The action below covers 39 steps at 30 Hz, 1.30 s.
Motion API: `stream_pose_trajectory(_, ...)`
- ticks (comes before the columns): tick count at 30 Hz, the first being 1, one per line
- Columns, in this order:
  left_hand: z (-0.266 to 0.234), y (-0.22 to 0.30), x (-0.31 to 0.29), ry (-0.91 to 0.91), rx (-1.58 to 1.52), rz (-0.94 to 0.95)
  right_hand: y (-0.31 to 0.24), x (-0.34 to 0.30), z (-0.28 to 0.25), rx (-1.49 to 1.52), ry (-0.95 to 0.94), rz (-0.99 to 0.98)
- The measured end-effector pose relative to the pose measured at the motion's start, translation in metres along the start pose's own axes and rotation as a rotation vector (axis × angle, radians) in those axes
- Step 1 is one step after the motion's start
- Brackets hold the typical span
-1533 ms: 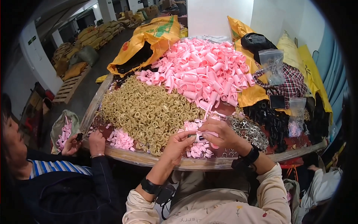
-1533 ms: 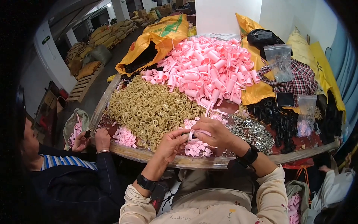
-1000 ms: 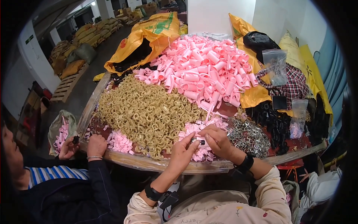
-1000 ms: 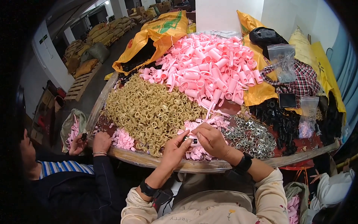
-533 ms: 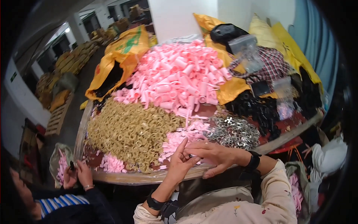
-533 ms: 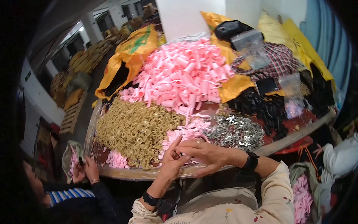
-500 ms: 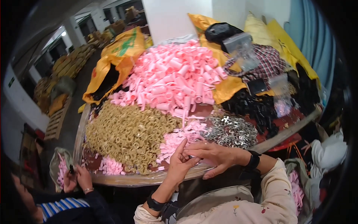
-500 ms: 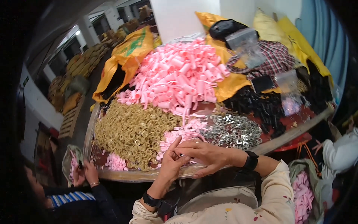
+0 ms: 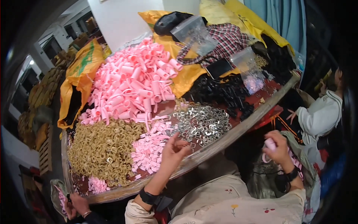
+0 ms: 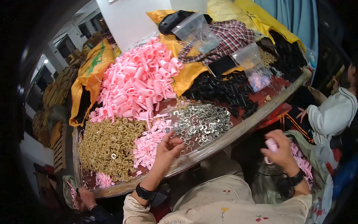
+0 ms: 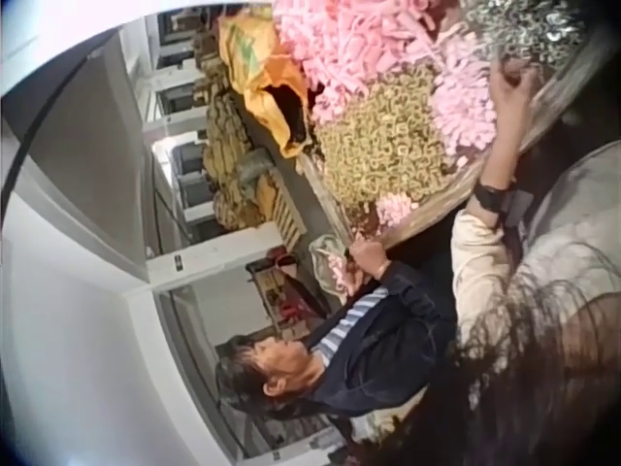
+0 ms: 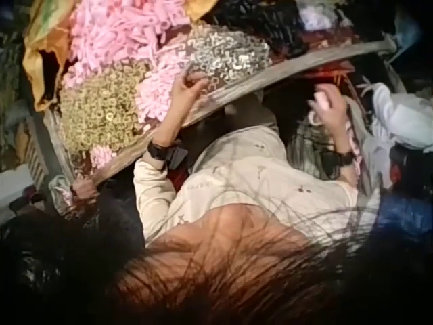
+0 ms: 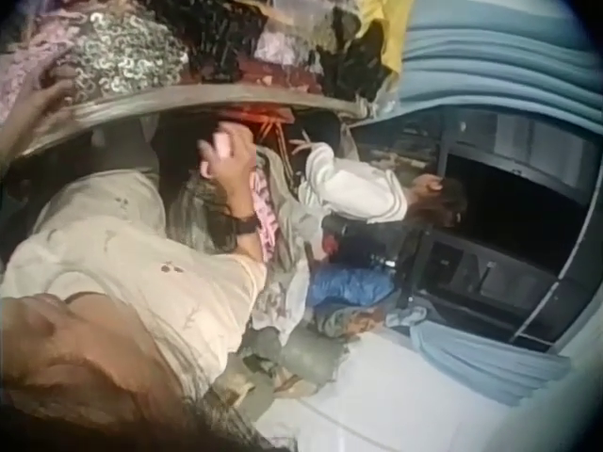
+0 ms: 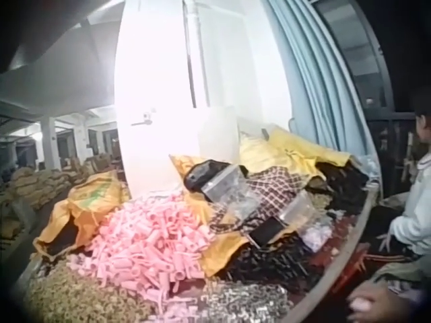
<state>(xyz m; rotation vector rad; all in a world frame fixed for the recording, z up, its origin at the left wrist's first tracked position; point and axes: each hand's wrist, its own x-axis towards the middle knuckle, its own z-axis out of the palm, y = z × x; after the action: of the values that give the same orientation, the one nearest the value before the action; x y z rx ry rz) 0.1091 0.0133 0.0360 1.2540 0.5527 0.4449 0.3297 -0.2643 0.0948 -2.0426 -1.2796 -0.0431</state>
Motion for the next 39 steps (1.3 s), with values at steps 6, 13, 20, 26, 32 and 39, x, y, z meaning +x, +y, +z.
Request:
stream_pose_trajectory(6,0.013,-0.014,0.032,-0.042,0.192,0.029,0.062,-0.104,-0.038,-0.315,0.058,0.345)
stream_pose_trajectory(13,0.029,-0.014,0.043,-0.043,0.072,-0.014,0.072,-0.137,-0.031,-0.229,0.032,0.569)
stream_pose_trajectory(20,0.089,0.002,0.024,-0.24,-0.205,0.147,-0.046,0.02,0.05,0.415,-0.253,-0.157)
stream_pose_trajectory(26,0.088,0.017,0.008,-0.461,-0.322,0.269,-0.085,0.053,0.096,0.707,-0.381,-0.384)
stream_pose_trajectory(32,0.082,0.014,0.0,-0.445,-0.309,0.323,-0.09,0.053,0.102,0.738,-0.41,-0.406)
stream_pose_trajectory(39,0.104,0.007,-0.001,-0.475,-0.298,0.239,-0.068,0.037,0.078,0.696,-0.393,-0.383)
